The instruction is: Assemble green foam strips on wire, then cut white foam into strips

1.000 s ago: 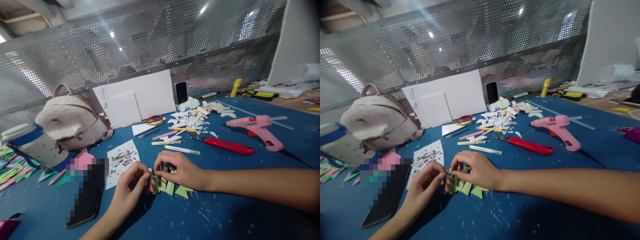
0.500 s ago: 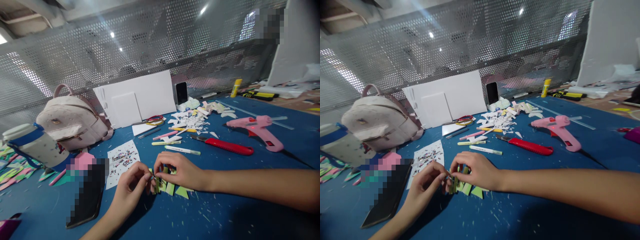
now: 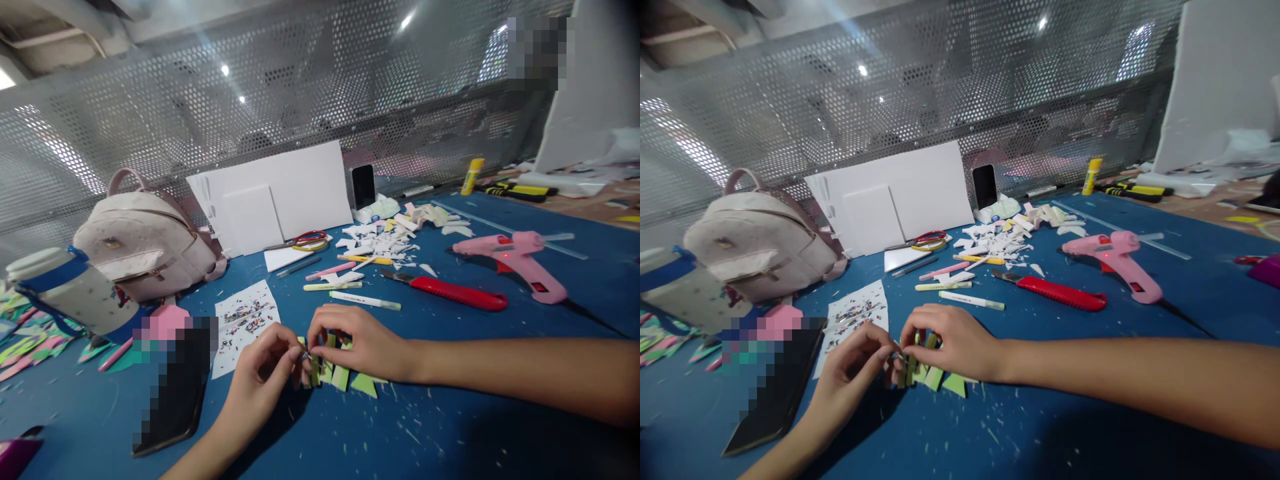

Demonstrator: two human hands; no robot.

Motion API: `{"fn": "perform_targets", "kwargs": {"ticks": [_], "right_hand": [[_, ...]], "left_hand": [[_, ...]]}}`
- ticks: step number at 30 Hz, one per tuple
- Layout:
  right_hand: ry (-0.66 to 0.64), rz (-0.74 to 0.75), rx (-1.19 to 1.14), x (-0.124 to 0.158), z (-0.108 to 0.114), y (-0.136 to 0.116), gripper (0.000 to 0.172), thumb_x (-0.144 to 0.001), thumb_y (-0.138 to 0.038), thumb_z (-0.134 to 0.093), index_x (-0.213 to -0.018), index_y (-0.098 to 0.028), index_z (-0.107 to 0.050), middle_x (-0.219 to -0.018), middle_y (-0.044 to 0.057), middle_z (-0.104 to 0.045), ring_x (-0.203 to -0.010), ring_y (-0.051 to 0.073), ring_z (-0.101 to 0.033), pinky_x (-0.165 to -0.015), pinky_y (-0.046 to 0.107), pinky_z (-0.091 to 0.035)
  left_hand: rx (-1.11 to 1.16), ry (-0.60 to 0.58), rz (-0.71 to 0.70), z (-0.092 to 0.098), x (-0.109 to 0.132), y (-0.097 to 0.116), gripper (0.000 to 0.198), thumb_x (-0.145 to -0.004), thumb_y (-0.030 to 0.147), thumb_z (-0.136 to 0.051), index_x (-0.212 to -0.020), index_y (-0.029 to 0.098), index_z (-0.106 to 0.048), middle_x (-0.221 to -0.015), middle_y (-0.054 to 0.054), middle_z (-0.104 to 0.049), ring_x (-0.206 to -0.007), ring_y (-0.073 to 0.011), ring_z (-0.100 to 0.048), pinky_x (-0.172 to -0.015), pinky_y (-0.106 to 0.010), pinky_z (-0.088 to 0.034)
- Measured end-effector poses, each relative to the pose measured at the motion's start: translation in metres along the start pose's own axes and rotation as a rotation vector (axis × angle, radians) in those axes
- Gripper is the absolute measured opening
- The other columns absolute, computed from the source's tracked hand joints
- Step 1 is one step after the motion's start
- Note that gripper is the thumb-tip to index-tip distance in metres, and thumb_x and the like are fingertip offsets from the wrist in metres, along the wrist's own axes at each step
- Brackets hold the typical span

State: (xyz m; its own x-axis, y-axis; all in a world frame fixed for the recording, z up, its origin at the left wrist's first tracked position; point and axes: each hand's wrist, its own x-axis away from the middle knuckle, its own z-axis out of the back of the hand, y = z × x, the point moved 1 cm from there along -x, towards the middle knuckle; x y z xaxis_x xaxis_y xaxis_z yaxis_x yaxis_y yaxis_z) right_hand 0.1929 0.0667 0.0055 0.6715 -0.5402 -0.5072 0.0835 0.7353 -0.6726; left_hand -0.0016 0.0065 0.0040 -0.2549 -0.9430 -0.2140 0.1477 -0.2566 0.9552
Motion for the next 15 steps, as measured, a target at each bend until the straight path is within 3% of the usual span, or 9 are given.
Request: {"fn": "perform_targets", "kwargs": {"ticks": [15], "right_hand": [[0.003, -0.025, 0.016, 0.0011, -0.0006, 0.0022, 0.005, -0.088, -0.016, -0.069, -0.087, -0.018, -0.064, -0.085, -0.002, -0.064, -0.081, 0.012, -0.056, -0.073, 0.025, -0.041]], "left_hand": [[-0.003, 0.028, 0.022, 0.0002, -0.0013, -0.0014, 0.019, -0.097, 0.034, -0.059, -0.084, 0.019, -0.060, -0.070, 0.000, -0.069, -0.057, -0.0117, -0.063, -0.055, -0.021, -0.050]]}}
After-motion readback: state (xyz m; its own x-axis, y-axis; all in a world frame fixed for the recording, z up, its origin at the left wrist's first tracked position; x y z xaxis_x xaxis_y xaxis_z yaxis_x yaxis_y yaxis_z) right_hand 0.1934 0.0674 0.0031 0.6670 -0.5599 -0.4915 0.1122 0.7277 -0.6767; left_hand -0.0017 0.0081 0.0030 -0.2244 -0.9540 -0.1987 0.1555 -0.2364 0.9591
